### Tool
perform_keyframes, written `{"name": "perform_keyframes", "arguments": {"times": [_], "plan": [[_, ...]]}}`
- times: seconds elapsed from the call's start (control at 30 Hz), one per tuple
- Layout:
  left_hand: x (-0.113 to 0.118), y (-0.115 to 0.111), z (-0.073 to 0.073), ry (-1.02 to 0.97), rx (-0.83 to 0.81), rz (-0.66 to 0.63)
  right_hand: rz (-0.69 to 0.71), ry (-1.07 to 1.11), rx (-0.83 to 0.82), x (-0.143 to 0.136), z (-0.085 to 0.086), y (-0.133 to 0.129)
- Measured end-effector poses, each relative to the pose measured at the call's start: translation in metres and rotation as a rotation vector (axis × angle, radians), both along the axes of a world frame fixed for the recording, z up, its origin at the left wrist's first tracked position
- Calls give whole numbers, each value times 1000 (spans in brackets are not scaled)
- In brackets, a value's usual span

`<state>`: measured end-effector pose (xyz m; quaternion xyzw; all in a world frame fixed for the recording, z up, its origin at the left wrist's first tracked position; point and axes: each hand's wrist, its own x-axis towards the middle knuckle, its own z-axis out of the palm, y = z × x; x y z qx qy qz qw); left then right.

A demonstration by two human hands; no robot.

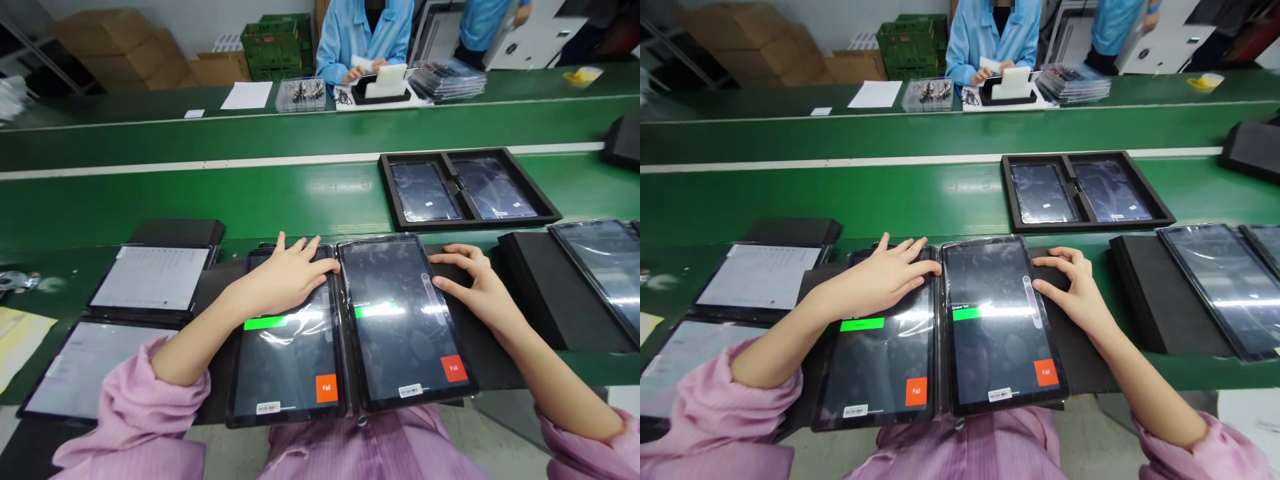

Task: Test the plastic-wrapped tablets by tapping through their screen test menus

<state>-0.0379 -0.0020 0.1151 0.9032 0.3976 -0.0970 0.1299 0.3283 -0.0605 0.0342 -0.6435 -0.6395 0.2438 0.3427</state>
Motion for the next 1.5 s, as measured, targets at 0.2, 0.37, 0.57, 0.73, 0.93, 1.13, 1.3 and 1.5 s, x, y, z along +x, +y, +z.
{"name": "perform_keyframes", "arguments": {"times": [0.2,0.37,0.57,0.73,0.93,1.13,1.3,1.5], "plan": [[5,-4,-2,0,42,18,-3,23,4,2,1,0],[-1,1,2,-1,-20,-9,-12,26,86,-5,-3,-2],[-10,5,9,-64,-119,-14,136,-63,427,-15,5,-12],[-15,5,9,-63,-130,-42,494,-219,540,-12,1,-16],[-22,7,7,-77,-135,-113,394,-176,362,-4,-1,-17],[-23,7,6,-49,-149,-101,369,-126,396,-6,1,-18],[-20,9,12,-144,-215,-41,516,-173,467,-7,-4,-17],[-52,19,17,-133,-262,172,424,-193,387,-1,-10,-19]]}}
